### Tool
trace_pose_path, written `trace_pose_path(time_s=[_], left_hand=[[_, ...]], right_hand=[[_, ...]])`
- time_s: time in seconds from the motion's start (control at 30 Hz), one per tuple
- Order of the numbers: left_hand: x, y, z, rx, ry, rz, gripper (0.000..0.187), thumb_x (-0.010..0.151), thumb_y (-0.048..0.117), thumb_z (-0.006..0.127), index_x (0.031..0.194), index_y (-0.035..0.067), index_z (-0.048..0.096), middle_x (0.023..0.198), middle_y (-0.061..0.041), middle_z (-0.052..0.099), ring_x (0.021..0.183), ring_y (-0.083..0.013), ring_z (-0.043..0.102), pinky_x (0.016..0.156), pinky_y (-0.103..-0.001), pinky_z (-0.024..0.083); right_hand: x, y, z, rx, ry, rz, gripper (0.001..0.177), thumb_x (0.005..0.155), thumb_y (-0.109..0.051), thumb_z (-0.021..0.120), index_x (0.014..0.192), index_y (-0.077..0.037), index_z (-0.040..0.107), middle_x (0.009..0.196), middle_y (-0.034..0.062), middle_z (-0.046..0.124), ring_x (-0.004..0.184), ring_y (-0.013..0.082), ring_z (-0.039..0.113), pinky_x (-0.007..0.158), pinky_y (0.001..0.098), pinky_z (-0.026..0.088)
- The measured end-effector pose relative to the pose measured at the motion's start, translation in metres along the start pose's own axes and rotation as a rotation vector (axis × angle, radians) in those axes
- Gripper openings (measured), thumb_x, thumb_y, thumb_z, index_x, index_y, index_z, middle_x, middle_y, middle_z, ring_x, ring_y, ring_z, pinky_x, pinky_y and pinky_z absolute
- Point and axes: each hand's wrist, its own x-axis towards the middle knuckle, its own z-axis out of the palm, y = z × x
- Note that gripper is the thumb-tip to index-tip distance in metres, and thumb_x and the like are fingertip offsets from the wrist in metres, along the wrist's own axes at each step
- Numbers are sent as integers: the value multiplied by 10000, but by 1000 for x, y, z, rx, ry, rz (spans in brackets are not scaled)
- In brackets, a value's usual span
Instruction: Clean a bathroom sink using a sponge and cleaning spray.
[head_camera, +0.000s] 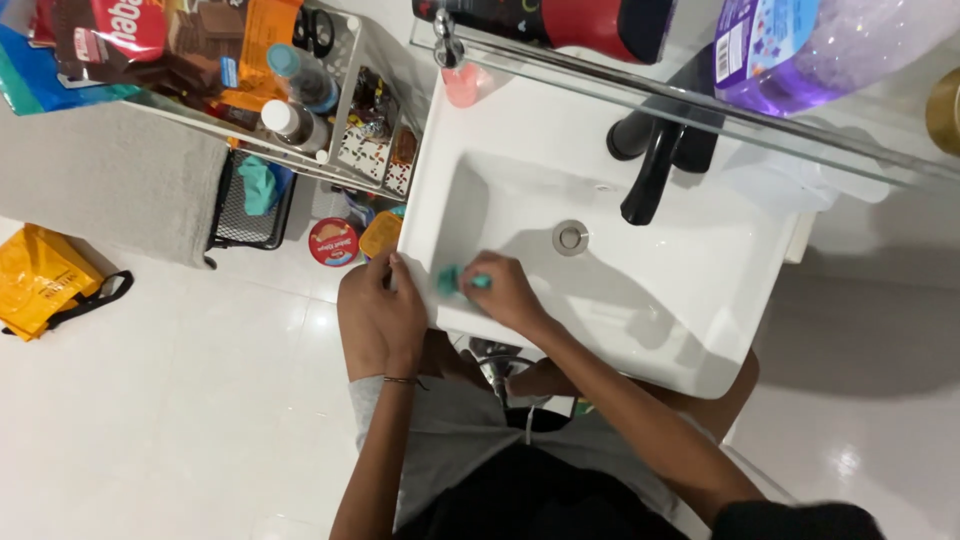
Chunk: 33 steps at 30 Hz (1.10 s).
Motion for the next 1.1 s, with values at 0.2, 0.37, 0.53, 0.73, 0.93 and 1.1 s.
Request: trace_pose_path(time_s=[0.2,0.37,0.53,0.73,0.93,1.1], left_hand=[[-3,-4,1,41,16,21,236,979,111,580,1041,-23,764,807,-251,711,728,-405,691,645,-470,532],[-2,5,-4,2,-30,-23,239,992,115,559,1034,-15,755,800,-235,715,722,-390,701,636,-461,539],[-3,6,-6,28,-33,9,241,995,113,559,1040,-14,758,801,-240,713,729,-396,699,646,-467,538],[-2,2,-5,7,-21,29,245,997,120,563,1063,-23,751,827,-243,720,747,-388,710,670,-454,556],[-3,5,-6,23,-20,-8,244,991,123,574,1055,-17,764,821,-243,721,742,-389,708,667,-453,549],[-11,-33,29,-71,85,-67,234,995,138,588,1049,-9,762,826,-226,727,722,-357,720,647,-414,561]], right_hand=[[8,13,-1,52,-181,-74,70,820,14,779,877,-20,755,990,135,724,879,241,713,812,351,577],[55,-5,-10,-135,130,-230,184,787,107,717,932,51,619,1123,182,646,978,346,682,797,395,548],[76,-19,14,-35,564,-189,220,849,96,709,1059,33,691,1099,159,677,1016,339,693,863,410,553],[8,-7,19,-13,147,-31,99,882,-9,741,979,14,733,1014,151,718,885,274,736,775,360,599],[6,40,-34,-441,37,78,117,909,57,653,970,-9,728,1040,169,689,919,311,696,792,426,573],[48,23,-9,-347,352,-13,121,918,12,683,1038,21,672,1095,177,669,992,335,681,843,425,567]])
